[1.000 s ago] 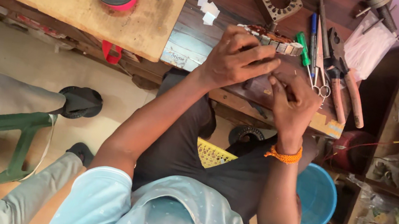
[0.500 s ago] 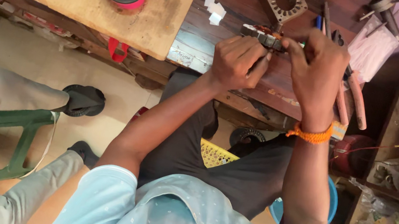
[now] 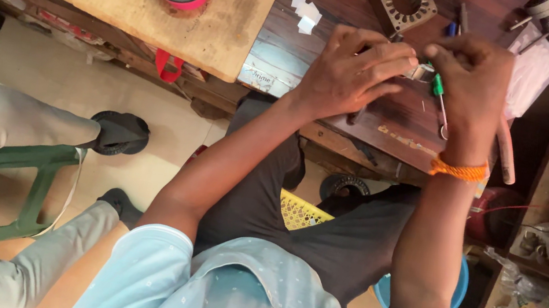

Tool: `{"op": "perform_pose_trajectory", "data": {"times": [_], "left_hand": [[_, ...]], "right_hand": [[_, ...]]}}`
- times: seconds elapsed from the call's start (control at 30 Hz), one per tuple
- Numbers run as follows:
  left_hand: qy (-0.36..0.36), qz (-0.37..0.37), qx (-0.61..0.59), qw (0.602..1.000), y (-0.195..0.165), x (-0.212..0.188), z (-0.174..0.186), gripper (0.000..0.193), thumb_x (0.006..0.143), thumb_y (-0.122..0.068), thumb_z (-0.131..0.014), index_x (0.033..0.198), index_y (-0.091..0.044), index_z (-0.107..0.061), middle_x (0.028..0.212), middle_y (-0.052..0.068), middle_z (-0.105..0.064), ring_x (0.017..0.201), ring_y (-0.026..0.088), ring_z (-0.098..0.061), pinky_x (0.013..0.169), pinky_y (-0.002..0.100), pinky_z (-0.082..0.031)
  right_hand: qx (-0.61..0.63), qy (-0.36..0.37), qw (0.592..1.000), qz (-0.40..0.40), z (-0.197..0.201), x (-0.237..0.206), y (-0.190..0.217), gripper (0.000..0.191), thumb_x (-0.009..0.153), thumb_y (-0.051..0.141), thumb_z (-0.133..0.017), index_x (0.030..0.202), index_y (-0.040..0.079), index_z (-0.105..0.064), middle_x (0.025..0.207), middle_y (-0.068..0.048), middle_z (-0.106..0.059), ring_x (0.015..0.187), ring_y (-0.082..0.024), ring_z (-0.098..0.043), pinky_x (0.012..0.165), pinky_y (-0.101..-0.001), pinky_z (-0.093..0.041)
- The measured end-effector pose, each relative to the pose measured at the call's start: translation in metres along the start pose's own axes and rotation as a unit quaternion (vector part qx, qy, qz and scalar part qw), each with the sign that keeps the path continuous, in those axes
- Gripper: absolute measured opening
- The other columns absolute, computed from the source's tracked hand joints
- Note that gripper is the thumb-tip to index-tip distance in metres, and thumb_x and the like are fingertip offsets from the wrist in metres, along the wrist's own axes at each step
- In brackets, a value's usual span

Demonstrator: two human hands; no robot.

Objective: The person sits at a workbench repairing an electric motor armature, using a green-handled screwdriver to work on the copper windings and turning the armature by hand to reach different sides. They continue adjusting the windings and components of the armature throughout the clip.

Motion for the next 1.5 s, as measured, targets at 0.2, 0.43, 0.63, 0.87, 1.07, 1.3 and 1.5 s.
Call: {"op": "perform_pose_trajectory", "data": {"times": [0.2,0.43,0.63,0.87,1.07,1.3,1.5], "left_hand": [[-0.005,0.025,-0.031,0.999,0.015,-0.011,-0.015,0.069,0.096,-0.02,-0.086,0.147,-0.022,-0.039,0.144,-0.008,-0.06,0.12,0.018,-0.058,0.099,0.042,-0.037],[0.008,0.062,-0.026,0.998,0.019,-0.013,-0.013,0.064,0.094,-0.016,-0.083,0.145,-0.024,-0.045,0.142,-0.012,-0.061,0.118,0.015,-0.058,0.098,0.038,-0.038],[0.006,0.046,0.023,0.999,0.011,-0.015,-0.011,0.05,0.096,-0.027,-0.075,0.141,-0.034,-0.053,0.138,-0.011,-0.058,0.116,0.016,-0.057,0.104,0.04,-0.04],[0.019,0.037,0.08,0.996,0.015,-0.011,-0.015,0.049,0.101,-0.024,-0.067,0.145,-0.041,-0.052,0.152,-0.017,-0.047,0.119,0.012,-0.053,0.105,0.035,-0.04],[-0.005,0.031,0.036,0.999,0.014,-0.022,-0.011,0.052,0.103,-0.022,-0.064,0.149,-0.036,-0.042,0.154,-0.012,-0.042,0.13,0.016,-0.05,0.11,0.035,-0.04],[0.07,0.106,0.052,0.991,0.031,-0.021,-0.021,0.05,0.107,-0.025,-0.063,0.152,-0.037,-0.046,0.145,-0.012,-0.053,0.128,0.013,-0.055,0.109,0.031,-0.044],[0.062,0.072,-0.025,0.995,0.033,-0.02,-0.016,0.059,0.098,-0.045,-0.071,0.149,-0.032,-0.044,0.142,-0.005,-0.055,0.124,0.019,-0.056,0.11,0.041,-0.045]], "right_hand": [[0.047,-0.034,0.998,-0.032,0.021,-0.034,0.023,0.011,0.088,0.002,-0.074,0.098,0.0,-0.073,0.081,0.008,-0.07,0.071,0.002,-0.058,0.064,-0.0158,-0.045],[-0.088,-0.019,0.995,0.046,-0.013,-0.06,0.036,0.014,0.095,-0.001,-0.076,0.109,-0.003,-0.076,0.075,-0.005,-0.06,0.065,-0.007,-0.044,0.058,-0.0246,-0.035],[-0.074,-0.087,0.984,0.138,-0.025,-0.075,-0.003,0.018,0.1,-0.01,-0.066,0.115,-0.004,-0.075,0.098,-0.008,-0.073,0.086,-0.005,-0.061,0.077,-0.0216,-0.047],[-0.084,-0.18,0.967,0.162,-0.049,-0.076,-0.025,0.025,0.098,-0.014,-0.068,0.121,-0.012,-0.075,0.096,-0.02,-0.076,0.075,-0.014,-0.059,0.067,-0.0265,-0.043],[-0.016,-0.16,0.968,0.192,-0.052,-0.083,-0.026,0.035,0.1,-0.02,-0.056,0.128,-0.013,-0.075,0.111,-0.022,-0.078,0.096,-0.018,-0.072,0.09,-0.0275,-0.056],[0.021,-0.163,0.972,0.171,-0.053,-0.081,-0.031,0.036,0.098,-0.019,-0.057,0.128,-0.01,-0.076,0.113,-0.021,-0.077,0.094,-0.019,-0.069,0.084,-0.0276,-0.052],[-0.025,-0.154,0.969,0.19,-0.045,-0.086,-0.046,0.028,0.099,-0.016,-0.063,0.124,-0.011,-0.076,0.112,-0.02,-0.077,0.095,-0.02,-0.072,0.087,-0.0276,-0.054]]}}
Point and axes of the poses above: each hand's wrist, its own x-axis towards the middle knuckle, its own z-axis out of the back of the hand, y = z × x, the point moved 5 cm from there along x, towards the middle knuckle
